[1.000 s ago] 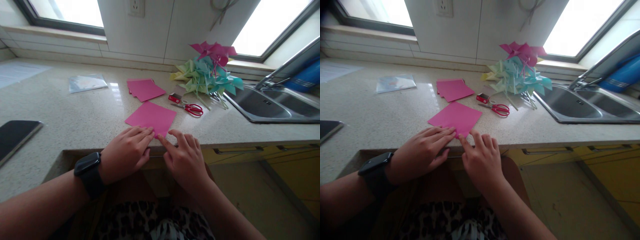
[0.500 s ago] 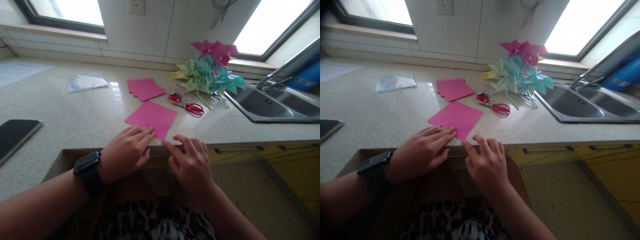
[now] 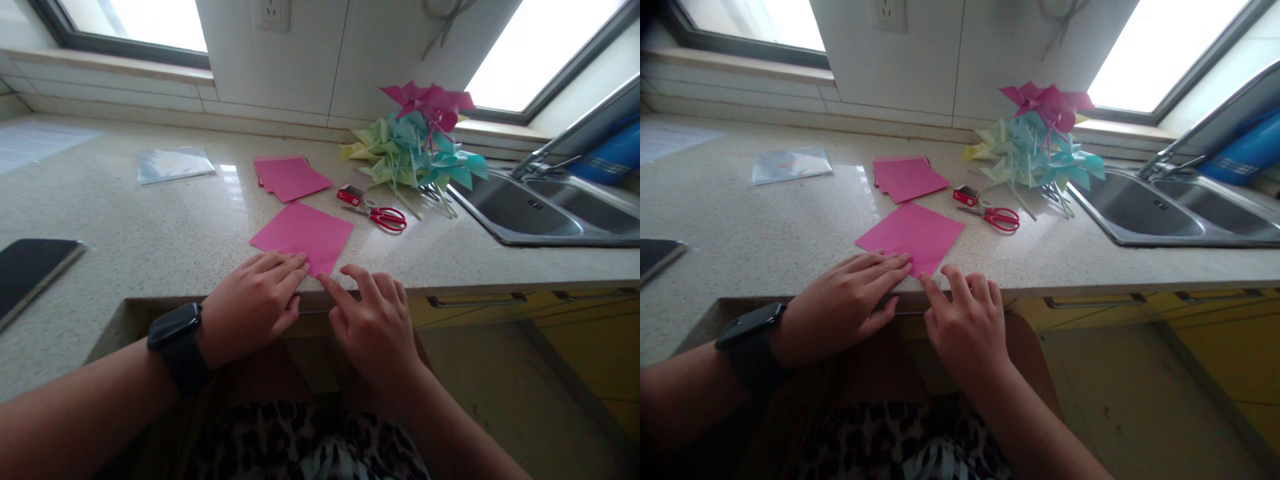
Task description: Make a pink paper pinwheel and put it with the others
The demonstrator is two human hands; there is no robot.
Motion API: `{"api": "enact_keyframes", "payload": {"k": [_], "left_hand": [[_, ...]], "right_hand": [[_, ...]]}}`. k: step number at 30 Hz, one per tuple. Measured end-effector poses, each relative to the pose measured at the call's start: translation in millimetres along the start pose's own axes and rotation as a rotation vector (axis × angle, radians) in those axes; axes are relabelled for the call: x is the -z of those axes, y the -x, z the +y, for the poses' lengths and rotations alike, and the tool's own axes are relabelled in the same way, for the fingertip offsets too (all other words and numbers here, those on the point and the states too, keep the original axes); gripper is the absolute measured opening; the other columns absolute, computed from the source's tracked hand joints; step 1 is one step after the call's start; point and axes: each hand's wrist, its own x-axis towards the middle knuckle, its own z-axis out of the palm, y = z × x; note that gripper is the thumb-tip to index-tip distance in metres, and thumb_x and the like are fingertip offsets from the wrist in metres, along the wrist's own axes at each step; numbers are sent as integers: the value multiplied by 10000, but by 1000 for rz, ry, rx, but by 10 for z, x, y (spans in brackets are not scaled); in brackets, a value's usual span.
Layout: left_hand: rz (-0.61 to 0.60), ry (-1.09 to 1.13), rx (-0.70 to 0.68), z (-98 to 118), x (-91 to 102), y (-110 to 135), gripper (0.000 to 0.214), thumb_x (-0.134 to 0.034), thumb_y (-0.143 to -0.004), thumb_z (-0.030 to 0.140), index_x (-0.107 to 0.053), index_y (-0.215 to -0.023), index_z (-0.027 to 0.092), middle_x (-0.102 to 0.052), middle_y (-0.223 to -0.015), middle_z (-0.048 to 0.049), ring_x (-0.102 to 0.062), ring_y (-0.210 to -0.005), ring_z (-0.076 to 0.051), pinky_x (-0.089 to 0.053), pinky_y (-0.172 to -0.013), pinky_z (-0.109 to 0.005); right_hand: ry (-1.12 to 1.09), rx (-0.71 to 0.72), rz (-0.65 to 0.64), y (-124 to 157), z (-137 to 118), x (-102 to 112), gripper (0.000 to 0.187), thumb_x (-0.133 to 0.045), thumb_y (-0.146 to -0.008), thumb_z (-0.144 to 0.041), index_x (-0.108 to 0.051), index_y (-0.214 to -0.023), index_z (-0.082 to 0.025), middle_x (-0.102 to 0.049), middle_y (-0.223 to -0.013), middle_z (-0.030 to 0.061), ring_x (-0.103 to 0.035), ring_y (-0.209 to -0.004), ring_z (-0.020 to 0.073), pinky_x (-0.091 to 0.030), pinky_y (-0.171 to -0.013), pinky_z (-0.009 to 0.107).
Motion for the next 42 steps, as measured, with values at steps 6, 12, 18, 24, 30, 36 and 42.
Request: {"api": "enact_keyframes", "payload": {"k": [6,12,18,24,30,36,42], "left_hand": [[1,-3,3,-1,2,-6,441,-554,-915,196,-597,-1339,80,-632,-1371,-157,-593,-1212,-307,-489,-1054,-496],[-8,1,2,-1,2,-4,437,-546,-921,204,-595,-1339,86,-624,-1385,-145,-580,-1230,-299,-474,-1073,-484],[-22,7,13,5,11,-9,433,-526,-930,206,-595,-1341,91,-622,-1391,-132,-575,-1241,-289,-457,-1095,-476],[-24,12,9,7,20,-12,435,-531,-924,195,-592,-1342,89,-619,-1395,-137,-573,-1246,-291,-464,-1089,-477],[-5,1,4,9,15,-9,433,-544,-919,192,-596,-1335,84,-623,-1386,-146,-582,-1230,-295,-473,-1075,-477],[-22,-1,2,1,14,-6,438,-537,-922,197,-592,-1341,83,-612,-1400,-150,-575,-1248,-301,-467,-1083,-488],[-15,-11,-9,1,6,-16,437,-532,-923,198,-594,-1339,77,-621,-1390,-146,-578,-1243,-299,-468,-1087,-482]], "right_hand": [[7,-25,14,-26,-60,7,423,-583,-894,-226,-657,-1300,-321,-631,-1289,38,-528,-971,283,-367,-822,455],[-41,-43,46,-13,-88,11,358,-571,-899,-233,-697,-1232,-277,-670,-1234,26,-532,-938,274,-363,-820,455],[-83,-26,92,15,-79,54,302,-574,-902,-230,-731,-1159,-253,-696,-1169,30,-543,-909,263,-372,-819,447],[-98,-34,68,43,-86,58,320,-574,-911,-239,-720,-1196,-255,-690,-1183,40,-547,-927,267,-377,-836,451],[-90,-36,47,44,-101,47,338,-572,-914,-235,-702,-1224,-256,-682,-1201,39,-549,-939,263,-375,-842,449],[-46,-49,10,20,-137,34,362,-546,-927,-249,-675,-1265,-246,-671,-1237,32,-542,-948,272,-364,-831,460],[-6,-52,-19,5,-172,36,378,-544,-923,-261,-656,-1282,-231,-662,-1250,44,-532,-929,274,-347,-806,469]]}}
